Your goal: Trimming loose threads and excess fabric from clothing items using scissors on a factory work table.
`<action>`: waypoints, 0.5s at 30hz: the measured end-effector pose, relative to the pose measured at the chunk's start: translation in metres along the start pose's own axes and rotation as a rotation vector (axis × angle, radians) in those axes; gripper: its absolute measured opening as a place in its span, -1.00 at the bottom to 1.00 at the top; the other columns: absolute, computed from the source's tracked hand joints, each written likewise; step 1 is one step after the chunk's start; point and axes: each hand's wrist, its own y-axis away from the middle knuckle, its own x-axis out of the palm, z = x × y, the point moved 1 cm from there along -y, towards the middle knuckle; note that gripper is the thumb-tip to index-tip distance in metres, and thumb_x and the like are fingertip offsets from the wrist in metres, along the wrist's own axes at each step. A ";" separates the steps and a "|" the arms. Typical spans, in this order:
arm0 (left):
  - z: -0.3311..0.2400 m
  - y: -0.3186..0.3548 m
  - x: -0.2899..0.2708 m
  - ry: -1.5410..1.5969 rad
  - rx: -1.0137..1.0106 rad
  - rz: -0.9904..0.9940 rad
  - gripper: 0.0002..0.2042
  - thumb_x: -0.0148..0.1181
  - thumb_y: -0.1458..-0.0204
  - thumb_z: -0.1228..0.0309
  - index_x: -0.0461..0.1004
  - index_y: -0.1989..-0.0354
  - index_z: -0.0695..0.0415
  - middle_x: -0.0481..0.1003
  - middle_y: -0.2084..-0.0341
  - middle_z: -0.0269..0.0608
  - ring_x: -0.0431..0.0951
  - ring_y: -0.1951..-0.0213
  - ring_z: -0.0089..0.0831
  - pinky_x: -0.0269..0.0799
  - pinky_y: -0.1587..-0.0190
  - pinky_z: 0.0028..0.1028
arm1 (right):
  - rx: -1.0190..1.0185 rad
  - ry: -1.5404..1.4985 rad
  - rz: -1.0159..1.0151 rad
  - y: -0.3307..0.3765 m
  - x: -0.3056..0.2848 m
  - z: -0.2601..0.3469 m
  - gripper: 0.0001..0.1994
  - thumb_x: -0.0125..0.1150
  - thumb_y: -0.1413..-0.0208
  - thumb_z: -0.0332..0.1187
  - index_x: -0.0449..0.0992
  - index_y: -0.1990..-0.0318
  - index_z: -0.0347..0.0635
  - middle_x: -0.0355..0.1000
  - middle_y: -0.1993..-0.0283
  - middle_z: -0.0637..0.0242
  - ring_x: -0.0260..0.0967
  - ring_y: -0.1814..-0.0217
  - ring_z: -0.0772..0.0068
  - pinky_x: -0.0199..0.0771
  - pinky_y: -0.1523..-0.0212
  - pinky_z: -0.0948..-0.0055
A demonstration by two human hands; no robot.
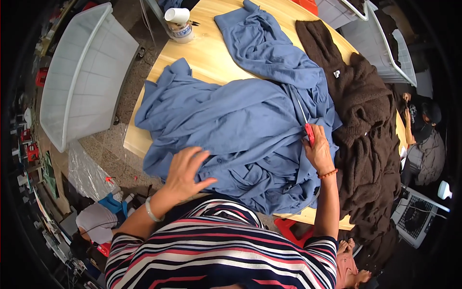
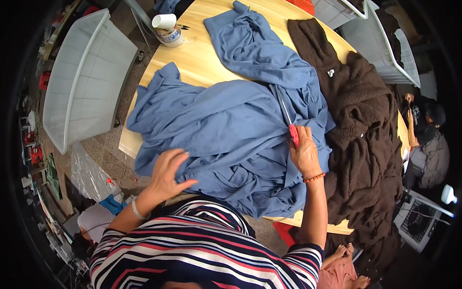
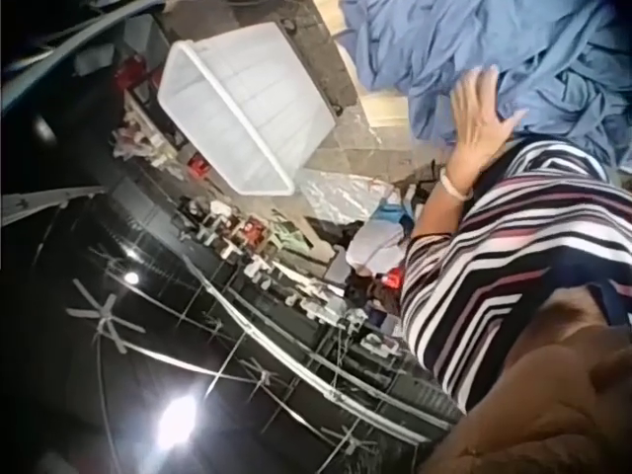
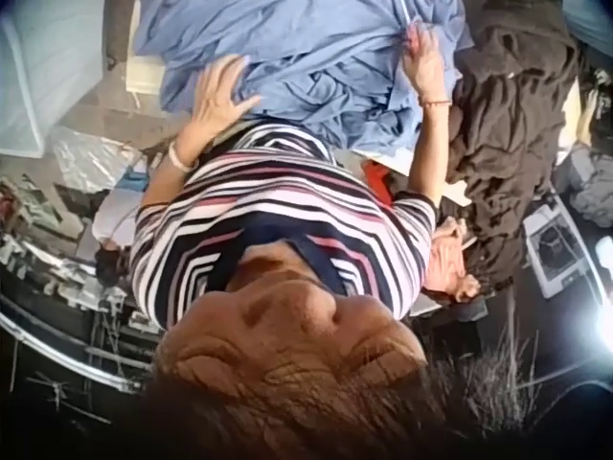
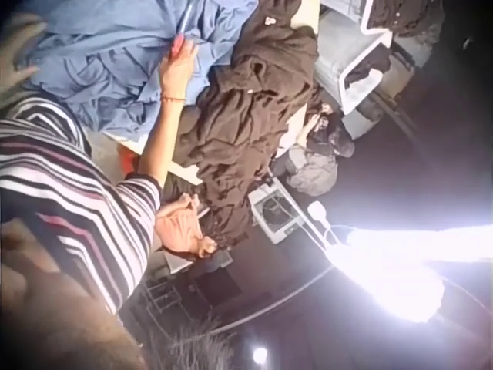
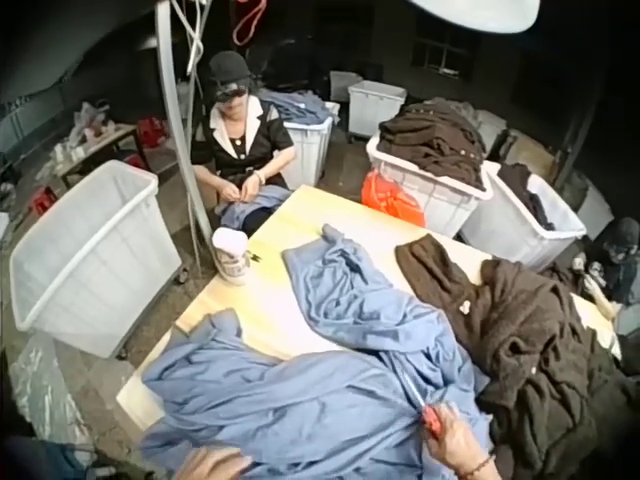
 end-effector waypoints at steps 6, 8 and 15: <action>0.046 -0.002 0.047 -0.037 -0.035 0.100 -0.51 0.36 0.14 0.39 0.40 -0.02 0.15 0.41 0.14 -0.09 0.41 0.13 -0.11 0.31 0.10 -0.26 | -0.110 -0.062 0.127 0.044 -0.036 0.038 -0.63 0.27 0.06 -0.57 0.40 0.05 -0.26 0.34 0.16 0.01 0.34 0.09 -0.12 0.38 0.11 0.23; 0.051 0.004 0.044 0.020 -0.082 0.151 -0.54 0.33 0.15 0.41 0.42 0.00 0.13 0.40 0.14 -0.13 0.40 0.11 -0.13 0.30 0.09 -0.24 | -0.082 -0.079 0.201 0.059 -0.040 0.054 -0.66 0.28 0.03 -0.52 0.40 0.05 -0.26 0.37 0.19 0.00 0.37 0.12 -0.14 0.41 0.14 0.22; 0.051 0.050 0.008 -0.233 -0.101 0.014 -0.56 0.34 0.17 0.40 0.44 0.04 0.13 0.40 0.14 -0.14 0.39 0.09 -0.16 0.24 0.07 -0.25 | -0.093 -0.098 0.334 0.090 -0.026 0.062 -0.65 0.28 0.03 -0.53 0.40 0.05 -0.28 0.43 0.22 -0.05 0.42 0.18 -0.13 0.43 0.17 0.24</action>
